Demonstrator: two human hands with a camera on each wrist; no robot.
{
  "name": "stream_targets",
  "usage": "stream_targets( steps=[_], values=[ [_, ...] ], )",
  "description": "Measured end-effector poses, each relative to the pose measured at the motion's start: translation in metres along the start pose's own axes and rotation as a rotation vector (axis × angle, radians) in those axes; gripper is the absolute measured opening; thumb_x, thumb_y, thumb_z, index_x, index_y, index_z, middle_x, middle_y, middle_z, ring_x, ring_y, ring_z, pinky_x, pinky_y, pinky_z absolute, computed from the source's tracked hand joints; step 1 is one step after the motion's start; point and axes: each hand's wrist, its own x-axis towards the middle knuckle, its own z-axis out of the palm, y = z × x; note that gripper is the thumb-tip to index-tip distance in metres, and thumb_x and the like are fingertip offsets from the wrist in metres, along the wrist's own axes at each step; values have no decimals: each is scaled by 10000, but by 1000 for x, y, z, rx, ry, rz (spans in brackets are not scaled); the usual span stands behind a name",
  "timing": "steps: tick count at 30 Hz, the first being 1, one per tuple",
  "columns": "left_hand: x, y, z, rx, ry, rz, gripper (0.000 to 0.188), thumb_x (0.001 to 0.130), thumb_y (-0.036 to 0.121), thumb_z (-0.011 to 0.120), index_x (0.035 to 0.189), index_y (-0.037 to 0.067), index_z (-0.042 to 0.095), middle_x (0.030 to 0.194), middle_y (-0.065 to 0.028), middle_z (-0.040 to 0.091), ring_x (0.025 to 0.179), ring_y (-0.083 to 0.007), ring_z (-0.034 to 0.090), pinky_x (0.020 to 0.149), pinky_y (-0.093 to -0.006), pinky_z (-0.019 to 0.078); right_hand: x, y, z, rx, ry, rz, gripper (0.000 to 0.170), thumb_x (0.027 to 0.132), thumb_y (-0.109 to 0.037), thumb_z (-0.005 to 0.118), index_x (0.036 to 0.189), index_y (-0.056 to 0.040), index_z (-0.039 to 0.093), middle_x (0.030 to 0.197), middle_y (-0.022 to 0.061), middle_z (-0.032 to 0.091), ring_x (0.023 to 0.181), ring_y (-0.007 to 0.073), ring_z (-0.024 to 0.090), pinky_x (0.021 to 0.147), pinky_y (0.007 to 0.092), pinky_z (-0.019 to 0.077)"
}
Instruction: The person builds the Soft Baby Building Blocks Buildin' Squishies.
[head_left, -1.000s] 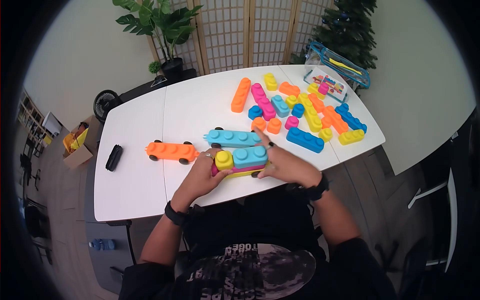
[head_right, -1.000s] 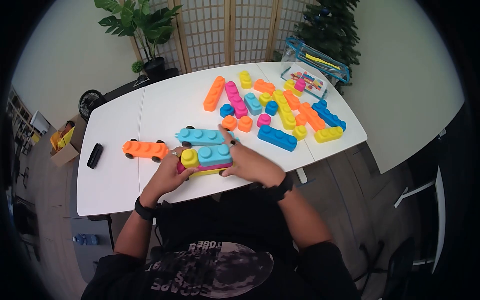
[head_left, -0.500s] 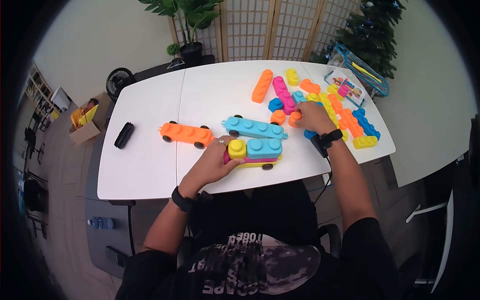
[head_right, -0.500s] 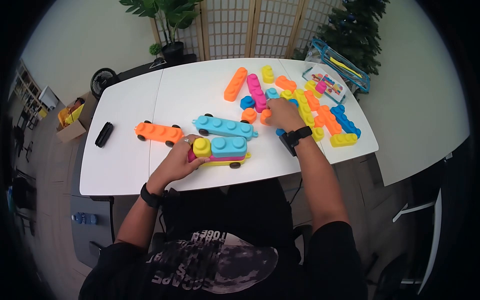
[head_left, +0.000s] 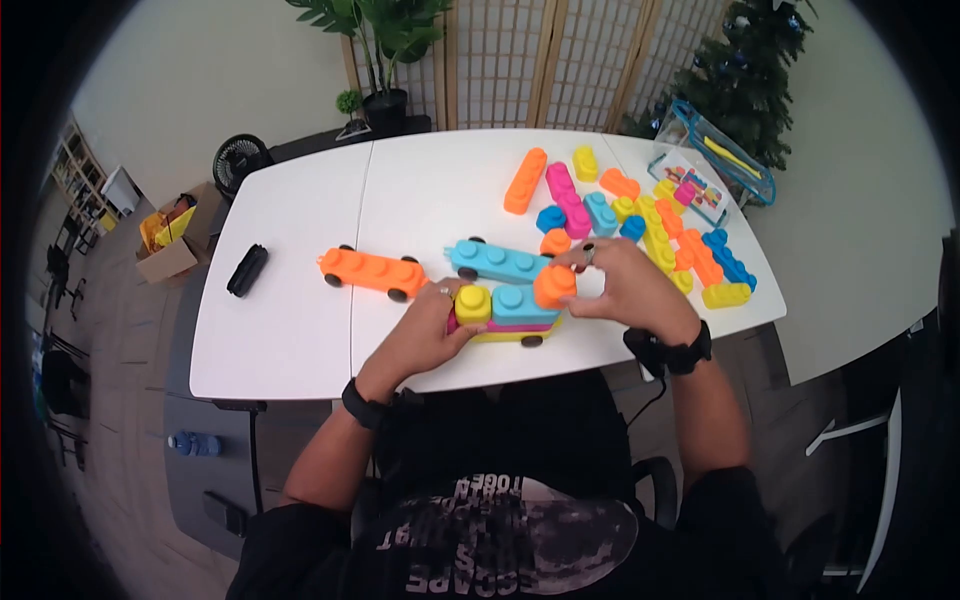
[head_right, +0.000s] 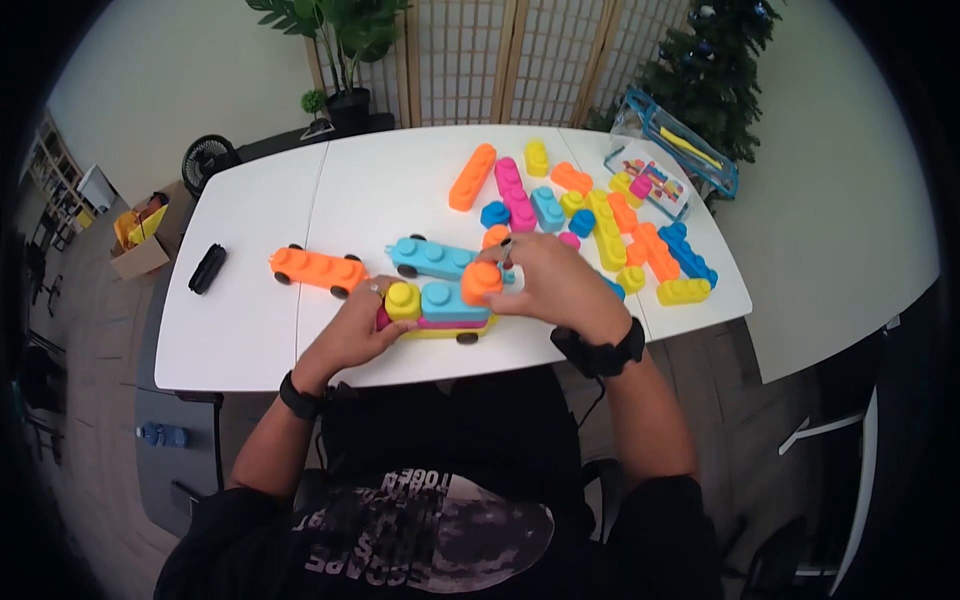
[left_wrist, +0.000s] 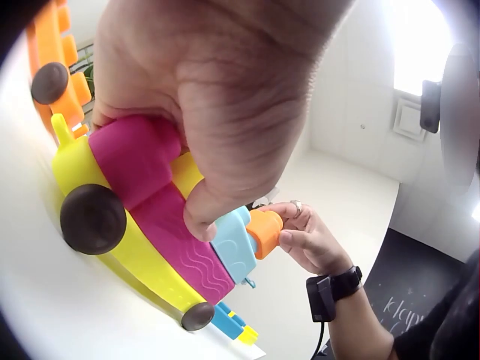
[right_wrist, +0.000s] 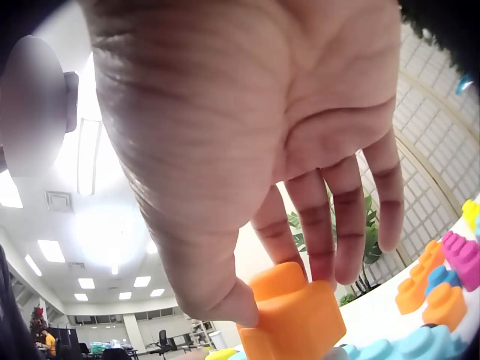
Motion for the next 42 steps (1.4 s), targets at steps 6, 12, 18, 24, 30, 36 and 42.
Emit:
stream_targets(
  steps=[6,12,18,24,30,36,42],
  values=[
    [0,9,-4,6,29,-56,485,895,212,845,1255,-37,637,1211,-254,667,1133,-443,618,1013,-485,486,1,-12,6,50,-62,0,448,791,-152,870,1210,-30,768,1094,130,733,990,270,716,896,371,571],
    [1,8,-6,10,-1,-79,504,910,237,837,1275,-36,624,1256,-240,657,1170,-431,594,1034,-481,476,13,18,-7,182,-316,16,585,860,-191,868,1408,-90,687,1180,150,723,1016,269,722,921,370,584],
    [-1,7,-5,7,-8,-92,532,914,248,835,1301,-37,609,1269,-235,654,1166,-432,592,1040,-486,474,58,112,21,-93,-153,219,457,900,-100,810,1343,-46,710,1210,150,719,1032,282,725,915,379,592],
    [0,6,-7,-20,-30,-96,521,923,267,829,1299,-28,620,1275,-230,653,1179,-426,586,1043,-482,471,72,132,48,-181,-90,165,339,876,-36,786,1209,-14,726,1170,156,706,1028,342,712,919,421,582],
    [-3,3,-4,28,-27,-70,516,937,257,820,1327,-9,611,1304,-209,637,1188,-384,595,1054,-456,480,66,25,-26,29,-41,91,317,910,-179,823,1152,-6,715,1101,138,734,1077,310,706,923,409,563],
    [-1,7,-4,17,-28,-106,526,935,266,822,1330,-10,612,1273,-211,650,1182,-392,591,1048,-461,475,53,-56,-13,-191,-203,-48,323,849,-216,840,1058,-3,718,942,181,736,925,366,706,856,461,542],
    [-1,3,-1,34,-25,-103,537,931,262,830,1344,4,602,1239,-198,654,1142,-382,600,1022,-453,485,41,-66,23,-404,-171,-38,277,824,-188,849,979,16,743,924,186,741,1011,369,699,843,480,533]
  ],
)
